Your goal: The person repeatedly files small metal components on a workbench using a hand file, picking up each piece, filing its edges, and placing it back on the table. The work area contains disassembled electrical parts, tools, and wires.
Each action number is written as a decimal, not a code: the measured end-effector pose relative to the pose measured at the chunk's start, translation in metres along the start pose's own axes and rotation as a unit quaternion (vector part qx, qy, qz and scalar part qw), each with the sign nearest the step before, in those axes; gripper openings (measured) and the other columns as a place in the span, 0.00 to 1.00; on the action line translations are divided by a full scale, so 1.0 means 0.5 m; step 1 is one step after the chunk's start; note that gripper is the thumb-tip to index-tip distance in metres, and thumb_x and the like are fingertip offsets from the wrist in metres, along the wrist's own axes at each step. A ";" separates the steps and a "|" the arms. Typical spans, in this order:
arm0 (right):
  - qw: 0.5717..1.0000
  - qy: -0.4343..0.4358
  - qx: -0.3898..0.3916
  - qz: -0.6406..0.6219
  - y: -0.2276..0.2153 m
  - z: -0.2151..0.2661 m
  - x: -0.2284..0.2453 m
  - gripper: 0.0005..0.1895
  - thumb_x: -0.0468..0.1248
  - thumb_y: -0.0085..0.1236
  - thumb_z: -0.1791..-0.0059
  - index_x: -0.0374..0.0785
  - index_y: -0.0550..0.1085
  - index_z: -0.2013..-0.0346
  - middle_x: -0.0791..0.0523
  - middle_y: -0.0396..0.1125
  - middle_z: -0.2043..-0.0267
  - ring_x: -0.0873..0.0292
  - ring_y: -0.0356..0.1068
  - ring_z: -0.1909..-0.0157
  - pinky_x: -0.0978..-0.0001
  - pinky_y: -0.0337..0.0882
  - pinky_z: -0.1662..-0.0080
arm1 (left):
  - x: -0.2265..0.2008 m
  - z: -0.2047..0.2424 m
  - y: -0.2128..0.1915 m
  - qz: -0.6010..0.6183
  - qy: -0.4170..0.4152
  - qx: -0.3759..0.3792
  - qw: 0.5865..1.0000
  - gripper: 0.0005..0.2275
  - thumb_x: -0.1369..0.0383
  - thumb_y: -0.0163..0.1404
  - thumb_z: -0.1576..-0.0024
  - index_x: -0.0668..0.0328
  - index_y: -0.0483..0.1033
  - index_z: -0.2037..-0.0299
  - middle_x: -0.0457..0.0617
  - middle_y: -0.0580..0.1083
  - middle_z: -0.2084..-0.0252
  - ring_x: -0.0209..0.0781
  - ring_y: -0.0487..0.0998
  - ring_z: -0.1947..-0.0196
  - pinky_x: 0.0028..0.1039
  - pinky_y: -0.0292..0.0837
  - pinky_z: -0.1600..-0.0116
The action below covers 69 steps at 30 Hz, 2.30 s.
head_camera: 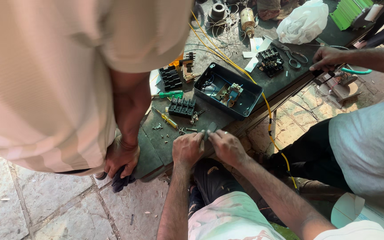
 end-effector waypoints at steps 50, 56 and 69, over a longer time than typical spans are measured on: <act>0.997 -0.058 -0.018 0.043 -0.047 -0.004 0.023 0.12 0.29 0.53 0.52 0.29 0.75 0.55 0.49 0.70 0.67 0.48 0.72 0.66 0.58 0.73 0.61 | -0.007 -0.002 -0.012 0.017 0.008 -0.010 1.000 0.06 0.66 0.53 0.45 0.53 0.81 0.60 0.46 0.79 0.69 0.47 0.81 0.67 0.38 0.76 0.60; 0.992 -0.106 -0.033 0.057 -0.052 -0.018 0.032 0.13 0.28 0.51 0.53 0.29 0.75 0.54 0.48 0.70 0.64 0.49 0.73 0.62 0.59 0.74 0.57 | -0.005 -0.008 -0.019 0.020 0.016 -0.027 0.999 0.06 0.67 0.52 0.44 0.53 0.81 0.60 0.47 0.79 0.70 0.47 0.81 0.68 0.38 0.75 0.62; 0.990 -0.030 0.047 0.130 -0.042 -0.013 0.018 0.10 0.29 0.53 0.49 0.31 0.74 0.54 0.51 0.68 0.65 0.51 0.70 0.65 0.62 0.72 0.61 | -0.005 0.001 -0.019 0.024 0.008 -0.026 0.999 0.04 0.67 0.52 0.43 0.53 0.80 0.63 0.47 0.78 0.71 0.48 0.81 0.69 0.40 0.75 0.62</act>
Point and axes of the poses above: each hand's wrist, its own z-axis away from the middle knuckle, its own y-axis out of the palm, x = y × z, the point moved 3 cm from there along -z, towards the middle knuckle
